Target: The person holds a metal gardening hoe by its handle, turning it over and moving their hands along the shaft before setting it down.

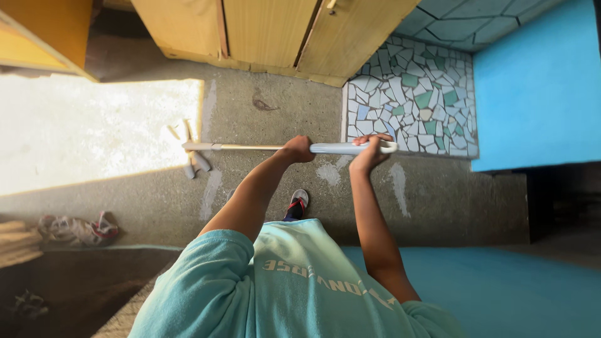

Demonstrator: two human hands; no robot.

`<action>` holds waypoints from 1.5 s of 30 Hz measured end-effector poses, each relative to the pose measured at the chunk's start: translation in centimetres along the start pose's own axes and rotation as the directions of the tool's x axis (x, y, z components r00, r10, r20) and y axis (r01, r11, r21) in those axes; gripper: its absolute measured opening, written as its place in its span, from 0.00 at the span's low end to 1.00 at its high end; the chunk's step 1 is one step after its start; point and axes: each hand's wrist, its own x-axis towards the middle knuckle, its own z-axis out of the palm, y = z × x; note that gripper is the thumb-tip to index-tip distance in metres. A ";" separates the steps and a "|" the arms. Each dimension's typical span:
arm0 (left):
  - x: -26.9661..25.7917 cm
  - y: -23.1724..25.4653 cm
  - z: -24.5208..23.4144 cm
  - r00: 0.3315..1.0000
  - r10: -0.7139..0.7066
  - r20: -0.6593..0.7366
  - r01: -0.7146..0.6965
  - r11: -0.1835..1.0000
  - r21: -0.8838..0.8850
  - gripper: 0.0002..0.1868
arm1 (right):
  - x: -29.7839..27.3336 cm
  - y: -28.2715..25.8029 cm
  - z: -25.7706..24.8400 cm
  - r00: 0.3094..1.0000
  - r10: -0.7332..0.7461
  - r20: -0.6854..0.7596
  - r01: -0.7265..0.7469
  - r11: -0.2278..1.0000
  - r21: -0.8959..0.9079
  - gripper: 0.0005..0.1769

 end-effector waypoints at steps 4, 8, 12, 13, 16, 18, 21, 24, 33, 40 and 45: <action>-4.4 -4.4 0.2 0.997 -0.061 -0.038 0.056 0.992 -0.113 0.15 | -3.2 4.2 -1.4 0.997 0.044 0.070 -0.036 0.993 -0.109 0.06; -9.8 -8.7 0.0 0.998 -0.056 -0.023 0.054 0.996 -0.074 0.14 | -8.2 7.6 -3.4 0.962 0.237 0.139 -0.214 0.964 -0.159 0.05; -14.5 -12.5 -0.9 0.997 -0.057 -0.052 0.051 0.993 -0.104 0.15 | -12.1 10.5 -3.3 0.842 0.485 0.236 -0.397 0.853 -0.338 0.07; -15.3 -13.3 -1.1 0.983 -0.092 -0.158 0.083 0.995 -0.062 0.16 | -12.5 11.2 -2.6 0.842 0.485 0.236 -0.396 0.853 -0.338 0.07; -17.4 -16.2 -2.8 0.922 -0.182 -0.343 0.181 0.983 -0.033 0.15 | -14.0 13.0 0.2 0.710 0.625 0.324 -0.416 0.744 -0.522 0.10; -19.0 -18.3 -3.8 0.874 -0.243 -0.420 0.245 0.968 -0.050 0.13 | -14.9 13.5 2.3 0.536 0.708 0.460 -0.415 0.696 -0.586 0.13; -22.0 -21.3 -5.1 0.827 -0.247 -0.505 0.236 0.968 -0.087 0.12 | -15.9 12.8 5.0 0.363 0.780 0.510 -0.299 0.615 -0.729 0.18; -24.3 -22.7 -5.0 0.844 -0.205 -0.496 0.187 0.979 -0.086 0.13 | -16.4 10.9 6.3 0.150 0.866 0.477 -0.243 0.500 -0.831 0.25; -27.5 -20.8 -5.0 0.829 -0.181 -0.530 0.176 0.983 -0.059 0.15 | -14.0 10.5 4.5 -0.282 0.728 0.624 -0.544 0.414 -0.730 0.36; -25.7 -17.0 -4.3 0.825 -0.256 -0.504 0.311 0.950 0.027 0.10 | -15.1 14.0 5.2 -0.086 0.939 0.332 0.187 0.343 -0.921 0.31; -23.9 -13.0 -3.2 0.785 -0.403 -0.471 0.458 0.889 0.002 0.10 | -17.0 14.1 3.1 0.083 0.876 0.476 0.658 0.310 -0.686 0.31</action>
